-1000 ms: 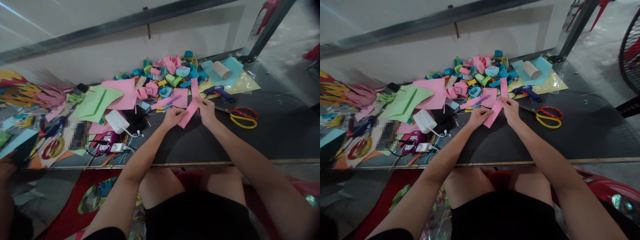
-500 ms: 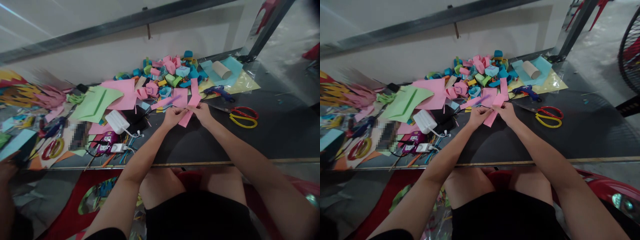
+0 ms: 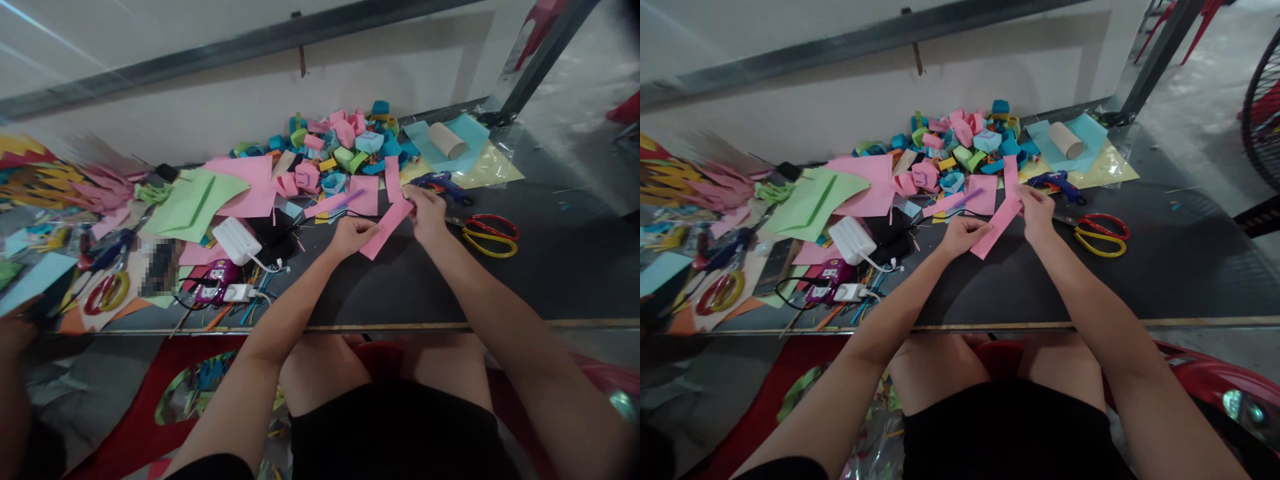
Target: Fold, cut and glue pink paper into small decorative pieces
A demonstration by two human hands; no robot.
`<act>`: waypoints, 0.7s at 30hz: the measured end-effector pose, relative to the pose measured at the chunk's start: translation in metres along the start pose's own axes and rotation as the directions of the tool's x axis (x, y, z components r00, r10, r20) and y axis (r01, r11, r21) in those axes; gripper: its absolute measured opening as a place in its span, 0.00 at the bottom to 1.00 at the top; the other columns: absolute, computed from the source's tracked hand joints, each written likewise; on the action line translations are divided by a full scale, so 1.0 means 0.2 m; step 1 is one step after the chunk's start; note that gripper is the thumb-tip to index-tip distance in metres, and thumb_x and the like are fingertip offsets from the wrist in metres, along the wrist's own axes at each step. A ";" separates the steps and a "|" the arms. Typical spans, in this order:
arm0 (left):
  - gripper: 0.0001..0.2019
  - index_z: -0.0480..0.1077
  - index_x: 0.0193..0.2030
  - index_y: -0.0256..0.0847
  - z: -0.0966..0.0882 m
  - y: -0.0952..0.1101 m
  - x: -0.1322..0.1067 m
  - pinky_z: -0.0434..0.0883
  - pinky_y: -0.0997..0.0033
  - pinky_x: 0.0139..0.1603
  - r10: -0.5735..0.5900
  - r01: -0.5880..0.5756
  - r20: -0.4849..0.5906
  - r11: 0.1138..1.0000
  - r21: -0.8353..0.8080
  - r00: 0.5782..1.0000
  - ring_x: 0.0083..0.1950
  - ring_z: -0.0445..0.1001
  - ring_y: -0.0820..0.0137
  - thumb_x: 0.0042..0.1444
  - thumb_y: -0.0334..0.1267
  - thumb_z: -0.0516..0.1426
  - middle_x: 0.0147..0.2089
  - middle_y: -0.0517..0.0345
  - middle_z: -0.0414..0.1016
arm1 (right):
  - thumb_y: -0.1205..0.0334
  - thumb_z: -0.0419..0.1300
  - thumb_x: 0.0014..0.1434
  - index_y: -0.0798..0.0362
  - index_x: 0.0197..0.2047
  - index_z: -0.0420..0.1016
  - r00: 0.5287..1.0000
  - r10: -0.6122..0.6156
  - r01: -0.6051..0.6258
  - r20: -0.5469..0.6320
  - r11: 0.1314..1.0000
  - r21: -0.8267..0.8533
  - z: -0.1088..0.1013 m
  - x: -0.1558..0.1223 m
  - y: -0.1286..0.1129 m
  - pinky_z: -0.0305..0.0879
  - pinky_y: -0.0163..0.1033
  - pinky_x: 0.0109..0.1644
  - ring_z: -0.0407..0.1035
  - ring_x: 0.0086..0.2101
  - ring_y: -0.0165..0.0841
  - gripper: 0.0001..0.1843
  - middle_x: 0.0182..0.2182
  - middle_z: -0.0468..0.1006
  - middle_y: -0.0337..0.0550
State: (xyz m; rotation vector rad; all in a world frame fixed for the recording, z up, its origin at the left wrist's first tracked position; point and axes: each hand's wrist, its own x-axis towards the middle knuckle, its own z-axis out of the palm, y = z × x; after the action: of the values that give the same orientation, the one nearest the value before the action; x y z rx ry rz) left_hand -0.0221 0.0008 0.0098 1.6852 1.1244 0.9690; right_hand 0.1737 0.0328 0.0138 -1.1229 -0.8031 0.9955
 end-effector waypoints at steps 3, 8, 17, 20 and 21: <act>0.11 0.80 0.28 0.39 0.00 -0.02 0.00 0.66 0.73 0.29 -0.019 0.020 -0.047 0.999 0.026 0.999 0.26 0.68 0.76 0.55 0.44 0.64 0.26 0.61 0.78 | 0.47 0.75 0.46 0.50 0.30 0.79 0.993 -0.096 0.095 -0.075 0.995 -0.011 -0.05 0.07 -0.03 0.56 0.34 0.20 0.56 0.18 0.24 0.17 0.18 0.66 0.31; 0.12 0.79 0.30 0.39 0.01 -0.05 0.03 0.66 0.74 0.31 -0.027 0.019 -0.203 0.999 -0.039 0.979 0.28 0.68 0.75 0.56 0.46 0.63 0.27 0.60 0.76 | 0.44 0.75 0.44 0.50 0.32 0.79 0.999 0.009 -0.008 0.039 0.999 -0.037 -0.01 0.01 -0.04 0.54 0.33 0.19 0.55 0.18 0.24 0.20 0.17 0.64 0.30; 0.08 0.78 0.37 0.39 0.01 -0.10 0.07 0.72 0.74 0.45 -0.061 0.011 -0.235 0.979 -0.206 0.970 0.37 0.75 0.75 0.61 0.41 0.61 0.38 0.58 0.81 | 0.42 0.71 0.52 0.50 0.27 0.77 0.943 0.107 -0.062 0.315 0.987 -0.152 0.05 -0.10 -0.01 0.51 0.36 0.23 0.57 0.19 0.25 0.20 0.18 0.66 0.35; 0.09 0.79 0.40 0.40 0.01 -0.09 0.07 0.73 0.71 0.49 -0.038 -0.011 -0.236 0.979 -0.203 0.971 0.41 0.77 0.73 0.62 0.42 0.61 0.41 0.56 0.83 | 0.47 0.71 0.52 0.51 0.27 0.78 0.938 0.086 -0.038 0.335 0.988 -0.147 0.05 -0.10 0.00 0.51 0.37 0.24 0.56 0.19 0.26 0.16 0.17 0.65 0.34; 0.09 0.79 0.40 0.41 0.01 -0.09 0.07 0.73 0.71 0.50 -0.022 -0.023 -0.236 0.982 -0.188 0.972 0.43 0.77 0.72 0.62 0.43 0.60 0.42 0.56 0.83 | 0.48 0.71 0.51 0.51 0.27 0.78 0.935 0.070 -0.020 0.348 0.989 -0.147 0.05 -0.10 0.00 0.51 0.37 0.24 0.56 0.20 0.26 0.15 0.17 0.66 0.33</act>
State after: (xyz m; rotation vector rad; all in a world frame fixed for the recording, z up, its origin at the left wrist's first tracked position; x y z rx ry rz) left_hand -0.0207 0.0169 -0.0056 1.4437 1.1442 1.2630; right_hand 0.1572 0.0168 0.0156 -1.1009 -1.1562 1.2142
